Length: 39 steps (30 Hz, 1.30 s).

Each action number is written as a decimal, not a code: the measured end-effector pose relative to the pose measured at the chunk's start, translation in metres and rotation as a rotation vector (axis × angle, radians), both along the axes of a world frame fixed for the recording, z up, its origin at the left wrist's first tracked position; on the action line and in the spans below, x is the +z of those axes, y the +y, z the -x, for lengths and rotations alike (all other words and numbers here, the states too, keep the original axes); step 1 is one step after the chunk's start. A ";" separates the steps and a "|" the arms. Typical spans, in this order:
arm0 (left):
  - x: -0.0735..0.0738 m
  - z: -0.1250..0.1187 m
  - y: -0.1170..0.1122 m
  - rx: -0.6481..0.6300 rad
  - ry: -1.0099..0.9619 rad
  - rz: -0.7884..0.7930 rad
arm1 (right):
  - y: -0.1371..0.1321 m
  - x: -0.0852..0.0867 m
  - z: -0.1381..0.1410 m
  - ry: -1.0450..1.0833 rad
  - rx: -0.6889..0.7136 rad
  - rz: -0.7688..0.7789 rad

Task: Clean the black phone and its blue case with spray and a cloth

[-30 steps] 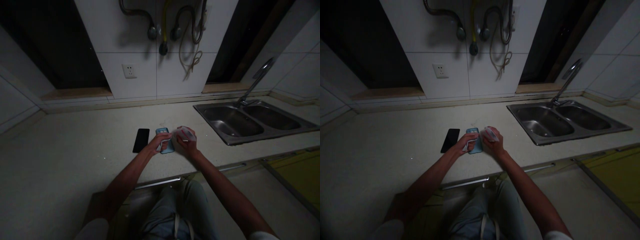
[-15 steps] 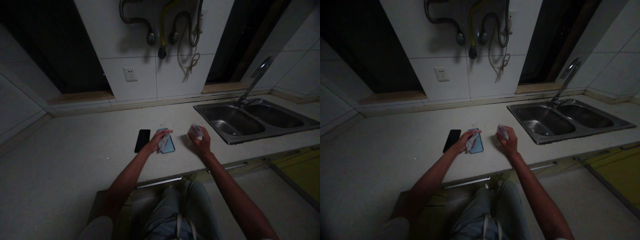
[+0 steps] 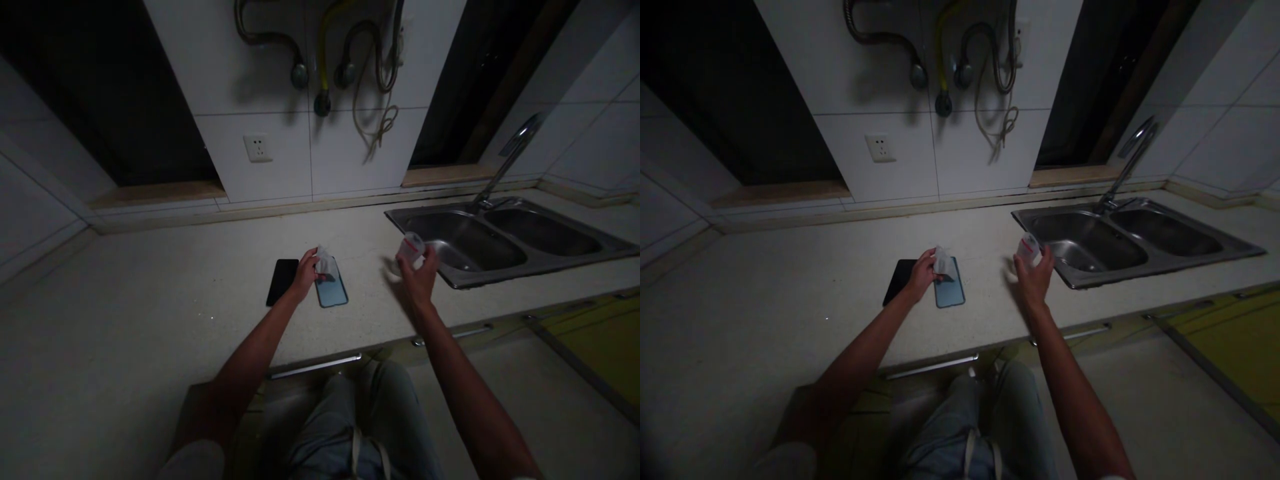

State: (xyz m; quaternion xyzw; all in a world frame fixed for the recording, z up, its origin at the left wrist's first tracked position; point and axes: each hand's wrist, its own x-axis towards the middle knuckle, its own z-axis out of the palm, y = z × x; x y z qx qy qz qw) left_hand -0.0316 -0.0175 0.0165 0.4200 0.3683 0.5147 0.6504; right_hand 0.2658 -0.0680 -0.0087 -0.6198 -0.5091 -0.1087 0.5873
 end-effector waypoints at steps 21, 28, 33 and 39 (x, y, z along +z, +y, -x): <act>0.001 0.004 -0.014 0.064 0.797 -0.493 | 0.062 0.014 0.116 0.817 0.853 0.401; 0.004 0.010 -0.015 0.070 1.465 -0.538 | 0.060 0.013 0.102 1.087 0.843 0.294; 0.009 0.011 -0.019 0.034 1.464 -0.437 | 0.060 0.011 0.105 1.256 0.848 0.284; 0.004 0.013 -0.011 0.173 0.911 -0.218 | 0.054 0.014 0.114 1.274 0.992 0.424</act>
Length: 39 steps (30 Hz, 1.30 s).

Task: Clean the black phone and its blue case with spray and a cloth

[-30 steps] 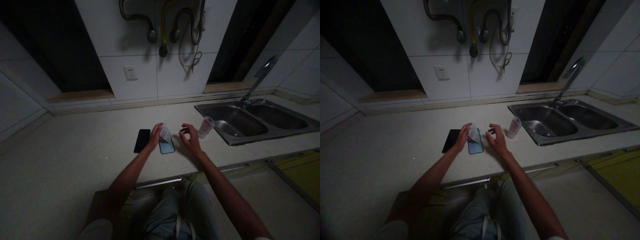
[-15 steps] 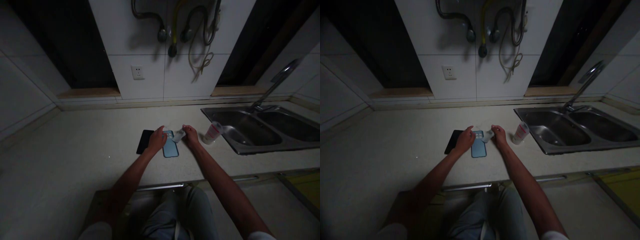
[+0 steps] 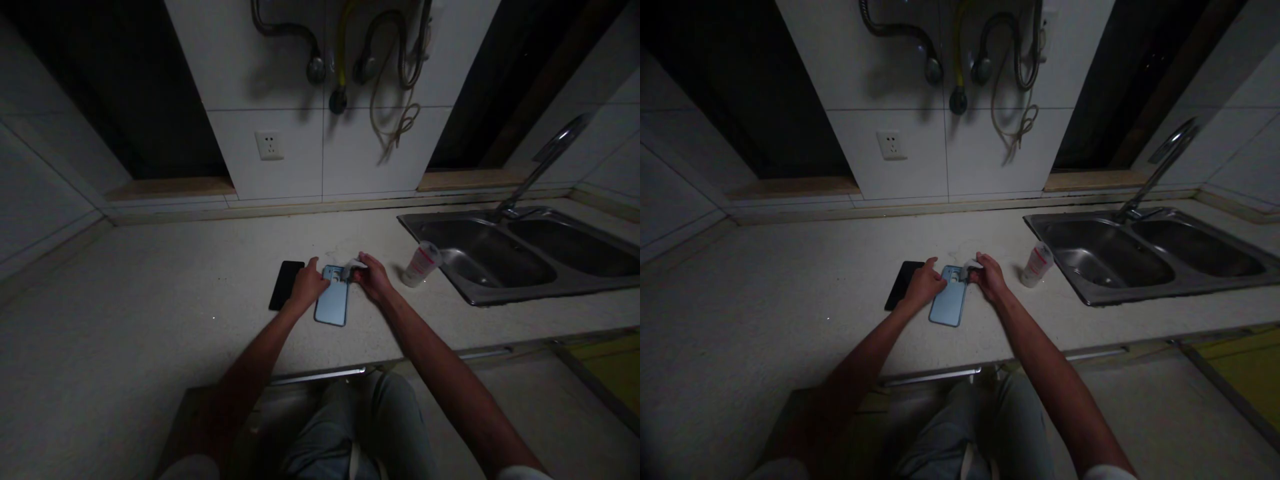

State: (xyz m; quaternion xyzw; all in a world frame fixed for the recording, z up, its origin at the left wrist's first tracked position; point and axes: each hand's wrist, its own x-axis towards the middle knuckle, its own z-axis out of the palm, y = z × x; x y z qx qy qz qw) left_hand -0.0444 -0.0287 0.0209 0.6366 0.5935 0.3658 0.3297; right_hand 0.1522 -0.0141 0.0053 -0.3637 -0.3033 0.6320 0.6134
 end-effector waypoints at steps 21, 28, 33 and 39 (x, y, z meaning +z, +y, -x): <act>-0.003 -0.021 0.005 -0.318 -1.387 0.760 | -0.012 0.005 0.005 -0.186 0.027 -0.167; -0.005 -0.024 0.001 -0.305 -1.437 0.798 | -0.012 0.004 -0.004 -0.719 -0.576 -0.407; -0.011 -0.033 0.001 -0.285 -1.370 0.774 | -0.020 0.010 0.017 -0.957 -0.401 -0.465; -0.013 -0.034 0.000 -0.173 -1.369 0.673 | -0.037 0.007 0.051 -1.322 -0.001 -0.739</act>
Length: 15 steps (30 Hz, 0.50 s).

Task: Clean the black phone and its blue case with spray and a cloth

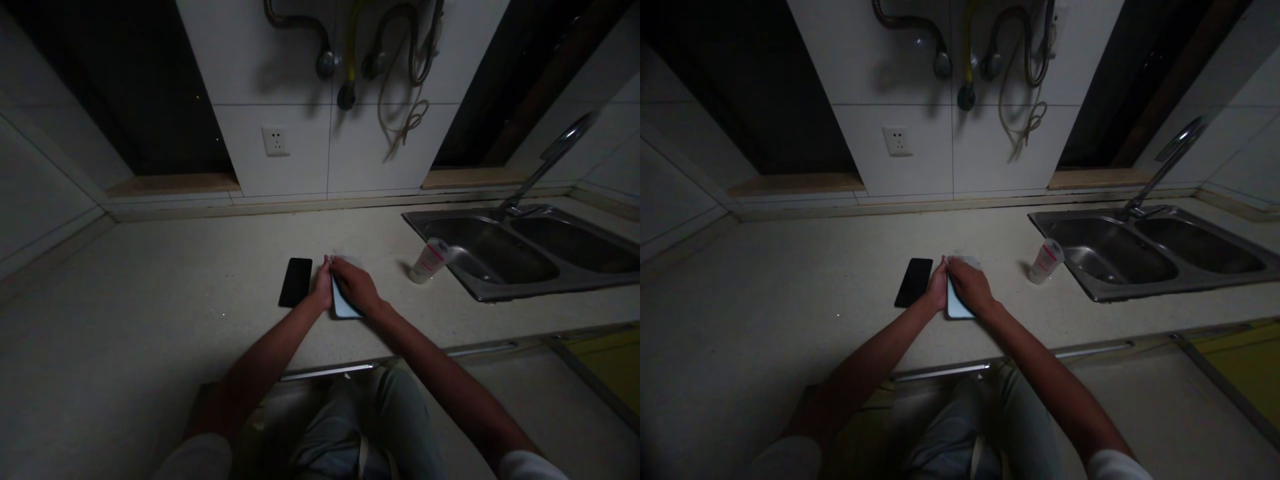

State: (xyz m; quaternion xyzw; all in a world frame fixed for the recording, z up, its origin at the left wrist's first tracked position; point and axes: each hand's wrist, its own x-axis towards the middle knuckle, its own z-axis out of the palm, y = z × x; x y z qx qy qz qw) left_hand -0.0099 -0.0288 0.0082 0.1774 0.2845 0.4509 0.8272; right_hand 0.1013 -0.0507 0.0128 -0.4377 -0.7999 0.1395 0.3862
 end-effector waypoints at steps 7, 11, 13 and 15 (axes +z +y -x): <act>-0.002 0.009 0.010 0.088 -0.079 0.002 | -0.045 -0.010 -0.014 -0.088 0.261 -0.003; -0.004 0.007 0.010 0.056 -0.114 0.000 | -0.065 -0.004 -0.046 -0.205 0.454 -0.053; -0.003 0.005 0.009 0.016 -0.102 -0.001 | -0.065 0.000 -0.061 -0.299 0.450 -0.087; -0.001 0.003 0.008 0.002 -0.092 0.003 | -0.059 0.001 -0.073 -0.365 0.411 -0.131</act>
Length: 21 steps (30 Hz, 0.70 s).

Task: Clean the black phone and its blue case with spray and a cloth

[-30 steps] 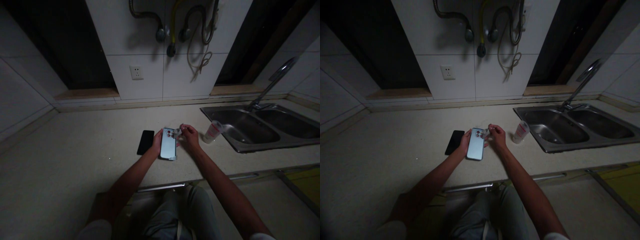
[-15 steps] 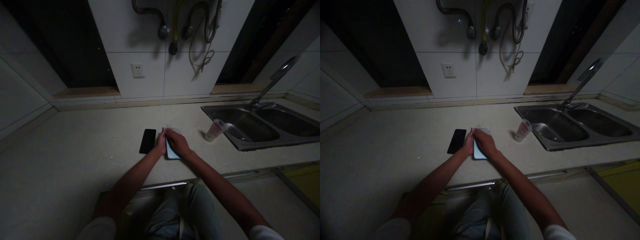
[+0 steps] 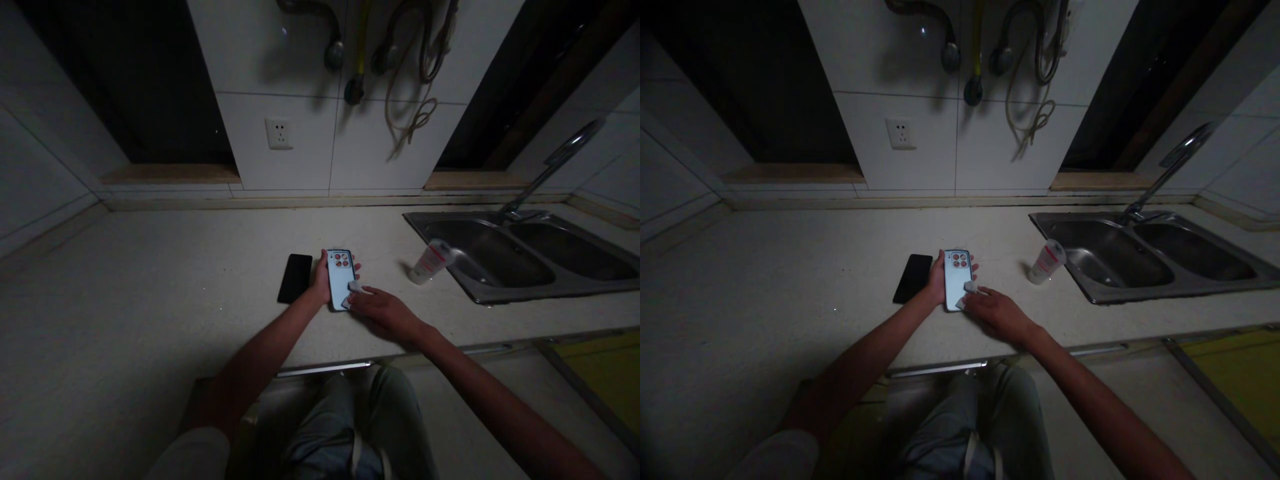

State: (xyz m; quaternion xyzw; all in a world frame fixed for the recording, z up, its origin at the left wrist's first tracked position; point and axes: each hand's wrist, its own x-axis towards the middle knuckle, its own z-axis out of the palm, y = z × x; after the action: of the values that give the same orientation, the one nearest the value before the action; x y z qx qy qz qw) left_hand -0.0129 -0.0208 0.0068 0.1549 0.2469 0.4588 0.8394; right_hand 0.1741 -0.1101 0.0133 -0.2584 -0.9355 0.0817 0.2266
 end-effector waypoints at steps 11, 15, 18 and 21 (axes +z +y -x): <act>-0.002 -0.008 -0.004 -0.113 0.066 0.059 | 0.069 0.014 0.021 0.112 -0.407 -0.029; -0.004 -0.007 -0.003 -0.088 0.142 0.125 | 0.076 0.027 0.048 0.177 -0.531 0.072; -0.002 -0.006 -0.005 -0.033 0.147 0.138 | 0.070 0.031 0.069 0.138 -0.549 0.068; 0.001 -0.003 -0.006 -0.015 0.073 0.117 | 0.054 0.029 0.083 0.039 -0.541 0.059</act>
State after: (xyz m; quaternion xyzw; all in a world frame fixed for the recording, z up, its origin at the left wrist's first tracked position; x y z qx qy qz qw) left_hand -0.0096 -0.0268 0.0080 0.1239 0.3027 0.4314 0.8408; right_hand 0.0914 -0.0561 0.0423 -0.5040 -0.8251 0.0501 0.2505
